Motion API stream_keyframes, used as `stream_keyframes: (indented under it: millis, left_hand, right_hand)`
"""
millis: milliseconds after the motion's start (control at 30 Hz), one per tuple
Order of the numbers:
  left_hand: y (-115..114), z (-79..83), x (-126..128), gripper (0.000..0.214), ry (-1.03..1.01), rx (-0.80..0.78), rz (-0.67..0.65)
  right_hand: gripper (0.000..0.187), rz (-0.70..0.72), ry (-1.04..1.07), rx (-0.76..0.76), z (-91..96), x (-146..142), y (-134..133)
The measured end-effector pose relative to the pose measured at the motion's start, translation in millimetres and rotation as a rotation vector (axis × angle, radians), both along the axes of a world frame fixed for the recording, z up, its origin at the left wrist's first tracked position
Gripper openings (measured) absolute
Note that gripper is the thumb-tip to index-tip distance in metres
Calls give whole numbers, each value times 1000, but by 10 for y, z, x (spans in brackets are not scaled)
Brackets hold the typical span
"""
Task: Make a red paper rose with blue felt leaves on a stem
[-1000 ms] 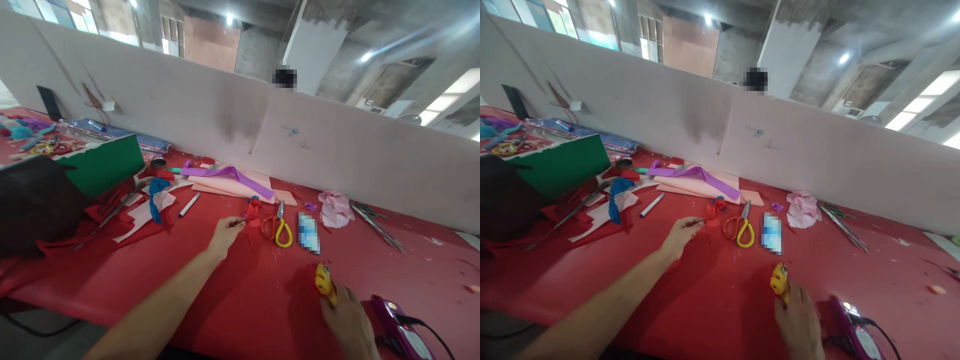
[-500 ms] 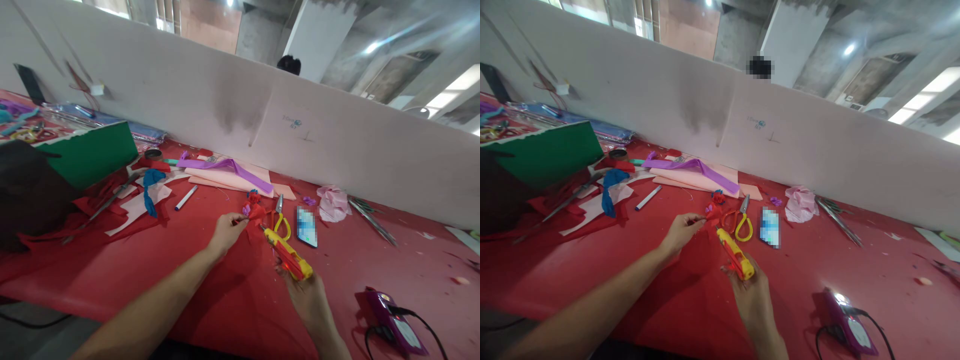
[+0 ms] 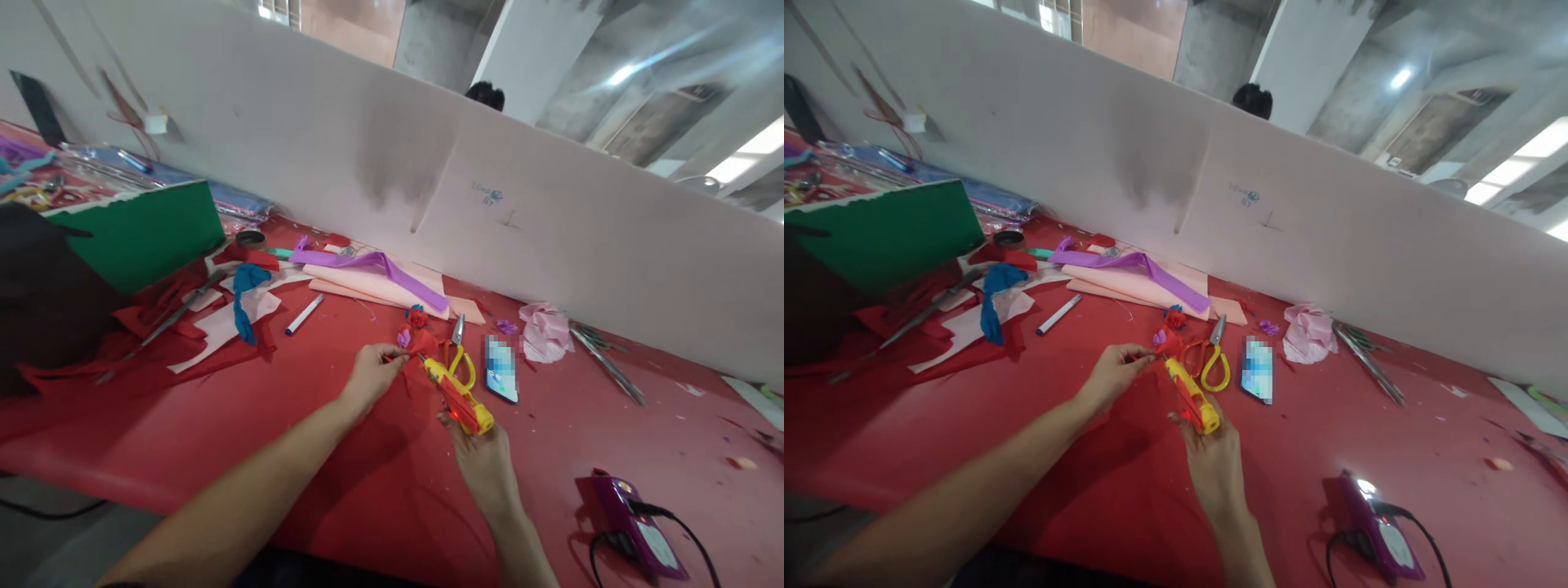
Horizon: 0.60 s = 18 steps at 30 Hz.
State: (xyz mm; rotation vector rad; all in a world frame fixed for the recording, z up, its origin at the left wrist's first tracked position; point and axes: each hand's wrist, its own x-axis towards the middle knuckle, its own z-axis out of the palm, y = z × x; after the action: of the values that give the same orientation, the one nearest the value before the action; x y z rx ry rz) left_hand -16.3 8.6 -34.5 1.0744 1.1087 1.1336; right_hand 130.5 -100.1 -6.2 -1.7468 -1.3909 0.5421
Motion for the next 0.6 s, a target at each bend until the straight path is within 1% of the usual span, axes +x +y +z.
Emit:
stream_keyframes:
  millis: [133, 300, 433, 600]
  left_hand:
    - [4, -1, -2, 15, 9, 6, 2]
    - [-8, 9, -13, 17, 7, 31, -28]
    - [-18, 34, -17, 17, 15, 5, -26]
    - [-30, 77, -13, 14, -17, -38, -30]
  right_hand:
    - [26, 0, -38, 16, 14, 11, 10]
    - [28, -10, -116, 35, 7, 42, 15]
    - [30, -31, -169, 36, 13, 63, 9]
    - [30, 3, -181, 54, 12, 49, 14]
